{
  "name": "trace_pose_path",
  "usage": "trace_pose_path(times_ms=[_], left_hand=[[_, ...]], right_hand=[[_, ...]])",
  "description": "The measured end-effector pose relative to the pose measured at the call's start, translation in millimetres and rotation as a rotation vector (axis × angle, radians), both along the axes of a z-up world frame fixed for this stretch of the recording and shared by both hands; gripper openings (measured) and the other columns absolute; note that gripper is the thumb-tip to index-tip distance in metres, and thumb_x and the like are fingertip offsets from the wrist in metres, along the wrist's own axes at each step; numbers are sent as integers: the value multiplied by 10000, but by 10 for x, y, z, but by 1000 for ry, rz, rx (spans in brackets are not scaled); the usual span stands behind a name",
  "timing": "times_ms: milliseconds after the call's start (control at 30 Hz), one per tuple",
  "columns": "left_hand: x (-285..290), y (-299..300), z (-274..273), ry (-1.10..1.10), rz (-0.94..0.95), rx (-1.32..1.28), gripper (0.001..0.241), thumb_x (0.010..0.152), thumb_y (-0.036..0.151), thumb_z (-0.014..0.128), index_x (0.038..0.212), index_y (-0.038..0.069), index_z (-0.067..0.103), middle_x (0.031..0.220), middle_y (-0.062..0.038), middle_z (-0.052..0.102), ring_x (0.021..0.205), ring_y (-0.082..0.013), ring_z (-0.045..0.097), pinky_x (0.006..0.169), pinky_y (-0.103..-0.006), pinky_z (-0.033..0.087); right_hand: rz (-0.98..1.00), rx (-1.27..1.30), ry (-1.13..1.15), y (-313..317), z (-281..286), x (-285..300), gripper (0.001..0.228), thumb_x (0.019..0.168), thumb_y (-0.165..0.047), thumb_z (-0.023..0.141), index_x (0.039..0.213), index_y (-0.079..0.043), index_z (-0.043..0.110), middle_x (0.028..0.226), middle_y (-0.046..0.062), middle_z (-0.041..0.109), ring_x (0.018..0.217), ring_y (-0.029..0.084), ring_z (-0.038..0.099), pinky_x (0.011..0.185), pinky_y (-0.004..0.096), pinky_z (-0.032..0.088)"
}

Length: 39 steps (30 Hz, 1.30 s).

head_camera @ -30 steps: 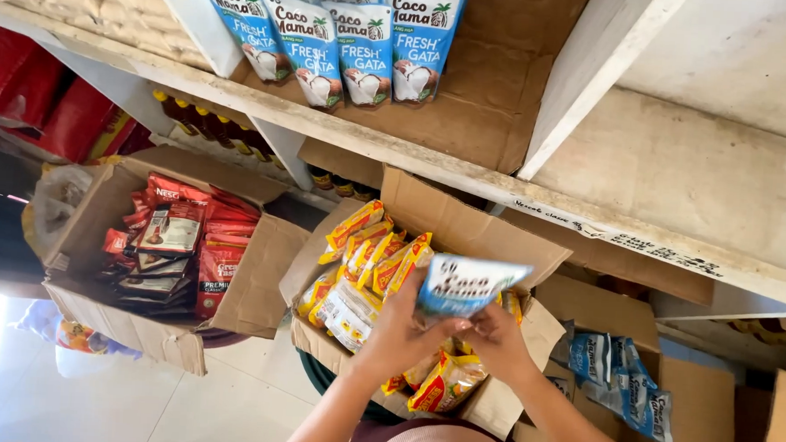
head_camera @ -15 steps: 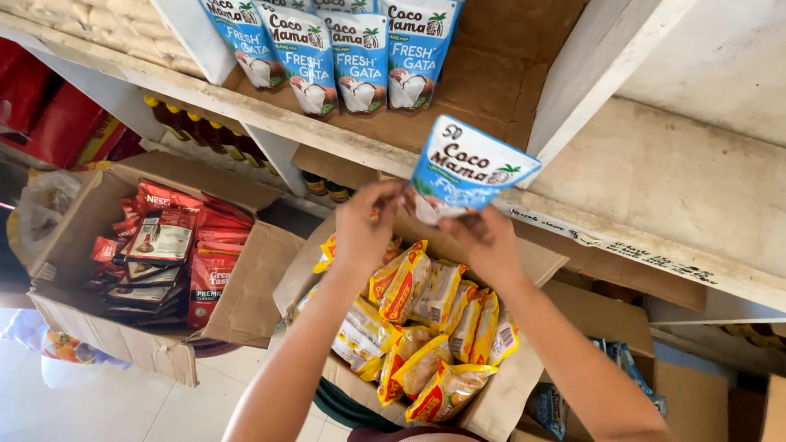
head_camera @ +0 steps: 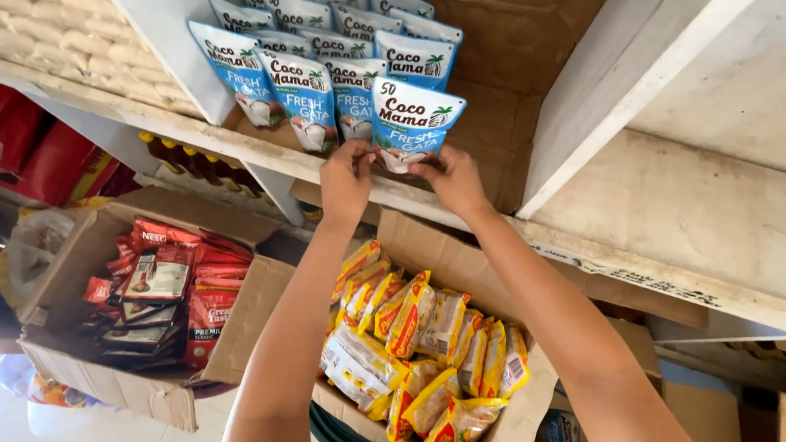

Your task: Stocking coconut milk pouches from boxes onto grocery store shelves.

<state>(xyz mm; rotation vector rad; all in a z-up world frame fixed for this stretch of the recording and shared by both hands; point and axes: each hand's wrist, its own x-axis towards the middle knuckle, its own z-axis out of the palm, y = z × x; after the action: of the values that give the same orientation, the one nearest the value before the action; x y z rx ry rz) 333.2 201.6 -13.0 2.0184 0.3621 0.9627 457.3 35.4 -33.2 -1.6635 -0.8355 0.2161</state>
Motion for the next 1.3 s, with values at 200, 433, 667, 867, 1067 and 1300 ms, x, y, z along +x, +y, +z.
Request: trace_pose_path(times_ms=[200,433,667,867,1067,1300], left_hand=[[69,49,-91,14,91,140,104,909,17,678,980,66,736,899,-152,758,827,-357,728,716,-437,561],[195,70,-261,156,221,460,111,893,18,652,1000,19,683,906,-172,713,870,-391,657,776,-492,530],[260,67,-261,289,276,511,57,901,43,681,922,22,633,896,-178,700,887,-375,656,804,-466,542],[267,41,-261,325,313,563,88,861,34,692,913,13,625,905,-180,702,908,-377,661,840,-455,541],[284,61,-314,326,317,585,102,840,8,694,917,7,627,914,-184,702,916,-377,662,889,-446,542],[330,37,-358,381,337,559,149,820,-23,673,964,-14,635,967,-193,702,978,-386,656,863,-432,543]], right_hand=[[-82,-109,-61,105,-152,135,218,855,-109,836,1045,-44,753,929,43,784,821,97,682,779,301,546],[-124,-212,-81,201,-36,90,250,858,-158,827,1048,-45,710,872,83,756,746,178,671,716,345,546],[-155,-256,-159,222,-24,68,242,886,-180,805,1057,-48,695,896,130,758,755,249,728,719,373,566],[-163,-215,-178,221,-74,46,255,900,-179,793,1060,-25,667,915,154,759,774,280,750,727,384,583],[-187,-204,-222,214,-63,21,262,893,-182,808,1043,-17,670,900,173,757,812,292,765,729,380,599],[-204,-217,-198,220,-14,-8,267,873,-176,822,1030,-14,681,887,167,760,791,282,766,716,373,606]])
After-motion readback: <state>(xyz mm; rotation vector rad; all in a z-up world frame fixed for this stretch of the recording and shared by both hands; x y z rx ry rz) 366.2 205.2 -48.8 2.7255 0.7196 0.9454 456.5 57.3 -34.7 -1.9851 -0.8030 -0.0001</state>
